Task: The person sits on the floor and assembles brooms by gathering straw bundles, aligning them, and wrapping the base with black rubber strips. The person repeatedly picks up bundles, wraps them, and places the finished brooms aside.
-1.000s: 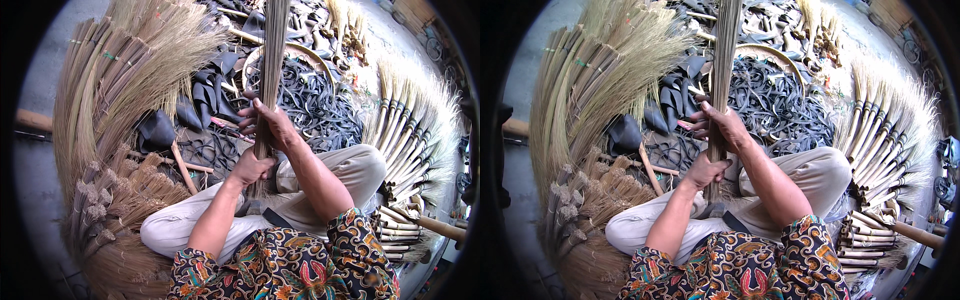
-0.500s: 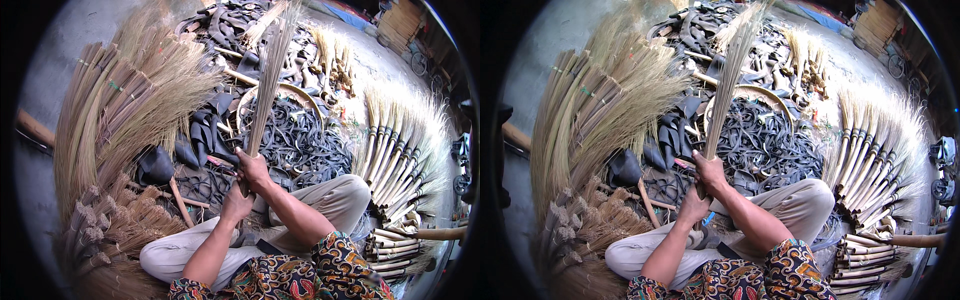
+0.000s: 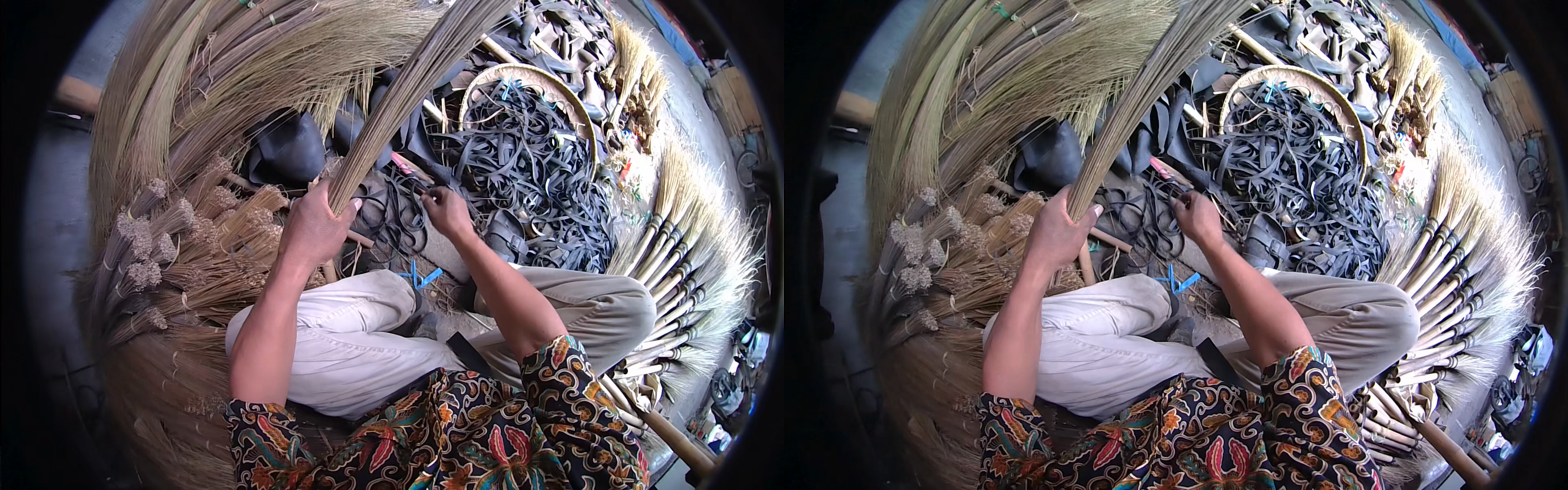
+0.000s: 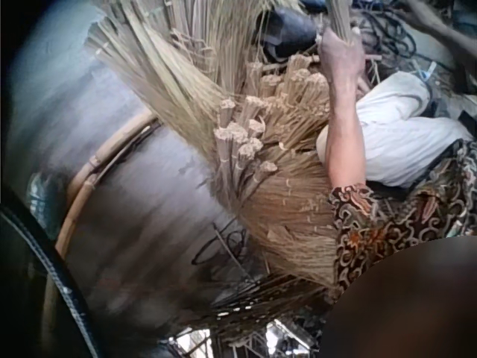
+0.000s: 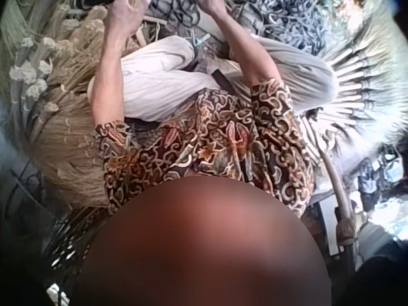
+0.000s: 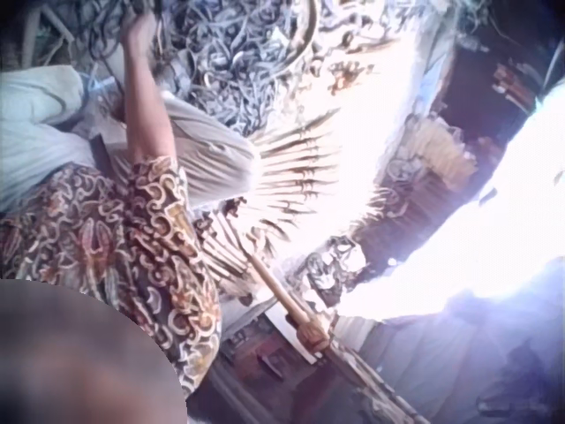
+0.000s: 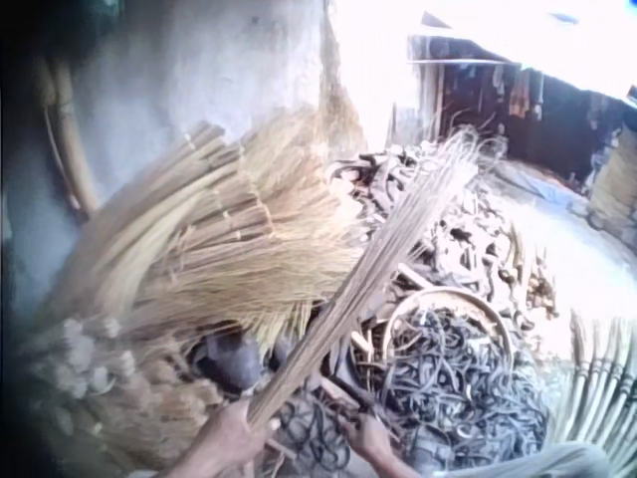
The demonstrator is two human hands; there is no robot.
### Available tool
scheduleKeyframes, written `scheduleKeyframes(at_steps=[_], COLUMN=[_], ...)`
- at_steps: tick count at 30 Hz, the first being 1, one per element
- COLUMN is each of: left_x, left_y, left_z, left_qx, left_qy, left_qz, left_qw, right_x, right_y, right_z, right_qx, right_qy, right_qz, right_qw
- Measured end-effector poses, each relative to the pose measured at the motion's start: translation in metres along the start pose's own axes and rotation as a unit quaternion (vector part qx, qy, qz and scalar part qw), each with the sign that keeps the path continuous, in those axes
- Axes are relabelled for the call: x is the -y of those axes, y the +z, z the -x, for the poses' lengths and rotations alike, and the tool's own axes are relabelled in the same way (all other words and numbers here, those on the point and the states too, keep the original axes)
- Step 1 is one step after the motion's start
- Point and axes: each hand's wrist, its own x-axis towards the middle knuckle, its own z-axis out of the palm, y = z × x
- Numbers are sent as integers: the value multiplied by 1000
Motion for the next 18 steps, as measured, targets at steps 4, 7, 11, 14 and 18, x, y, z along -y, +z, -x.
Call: scheduleKeyframes(at_steps=[4,7,11,14,18], left_x=[14,20,24,27,34], left_y=[7,7,3,0,-4], left_z=[-9,-18,-26,-29,-33], left_qx=[-5,3,-3,-1,4], left_qy=[7,-8,8,-3,-16], left_qz=[20,10,19,12,16], left_qw=[1000,1000,1000,1000,1000], right_x=[-26,-22,-11,-10,-15], right_y=[57,85,105,109,96], right_z=[21,18,3,-7,-11], right_qx=[35,45,-4,9,75], right_qy=[-24,10,51,116,107], right_qz=[106,122,130,131,64], right_qw=[993,991,990,984,989])
